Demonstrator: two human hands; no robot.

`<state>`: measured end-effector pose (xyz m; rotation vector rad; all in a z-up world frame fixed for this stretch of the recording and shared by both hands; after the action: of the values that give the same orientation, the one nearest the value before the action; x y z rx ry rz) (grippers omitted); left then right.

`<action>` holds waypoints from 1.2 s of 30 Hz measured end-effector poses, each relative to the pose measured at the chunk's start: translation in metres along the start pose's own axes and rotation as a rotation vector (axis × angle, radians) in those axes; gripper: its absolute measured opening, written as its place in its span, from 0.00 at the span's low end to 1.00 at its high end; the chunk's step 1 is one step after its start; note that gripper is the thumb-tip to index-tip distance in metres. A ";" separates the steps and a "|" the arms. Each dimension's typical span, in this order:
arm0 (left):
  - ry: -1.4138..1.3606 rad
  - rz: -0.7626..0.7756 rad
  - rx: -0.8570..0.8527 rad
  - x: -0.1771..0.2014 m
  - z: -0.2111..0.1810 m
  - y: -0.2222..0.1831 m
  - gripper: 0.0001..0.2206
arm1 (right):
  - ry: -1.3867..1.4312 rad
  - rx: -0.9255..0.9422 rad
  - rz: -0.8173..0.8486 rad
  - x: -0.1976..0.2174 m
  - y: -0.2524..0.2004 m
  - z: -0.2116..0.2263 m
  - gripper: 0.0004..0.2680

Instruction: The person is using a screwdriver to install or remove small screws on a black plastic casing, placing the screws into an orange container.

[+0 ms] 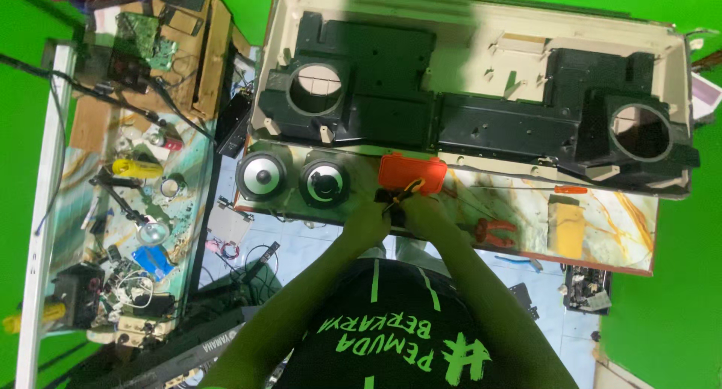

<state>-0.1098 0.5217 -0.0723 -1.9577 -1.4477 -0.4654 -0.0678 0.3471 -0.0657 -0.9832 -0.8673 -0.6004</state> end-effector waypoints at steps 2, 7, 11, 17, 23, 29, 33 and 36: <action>0.023 0.043 0.055 0.000 -0.002 -0.001 0.13 | 0.003 -0.011 0.031 0.002 -0.003 0.005 0.10; 0.004 0.089 0.074 0.007 -0.011 0.009 0.14 | -0.011 -0.033 0.077 0.007 0.001 0.005 0.09; -0.019 0.086 0.062 0.001 -0.004 0.010 0.15 | 0.052 0.014 0.031 -0.003 -0.005 0.003 0.08; -0.011 0.140 0.050 -0.010 0.017 0.019 0.15 | 0.254 0.082 -0.167 -0.002 -0.011 -0.001 0.11; -0.167 0.081 0.045 0.006 0.001 0.006 0.17 | 0.517 -0.018 -0.200 0.019 -0.037 0.008 0.08; -0.305 0.051 0.090 0.023 -0.019 -0.001 0.22 | 0.679 -0.006 -0.393 0.023 -0.051 0.014 0.07; -0.741 -0.042 0.141 0.026 -0.021 -0.003 0.20 | 0.829 0.071 -0.446 0.016 -0.060 0.013 0.07; -0.688 0.043 0.136 0.032 -0.024 -0.004 0.21 | 0.913 -0.086 -0.457 0.013 -0.065 0.013 0.06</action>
<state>-0.1005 0.5280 -0.0338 -2.1304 -1.7703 0.3653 -0.1154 0.3288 -0.0209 -0.4729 -0.2295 -1.3478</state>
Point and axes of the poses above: each hand's wrist, its own y-axis towards the middle knuckle, its own x-axis out of the back of the hand, z = x × y, the point moved 1 cm from there along y, towards the middle knuckle, and after that the axes turned 4 degrees about -y, right-handed, at the moved point
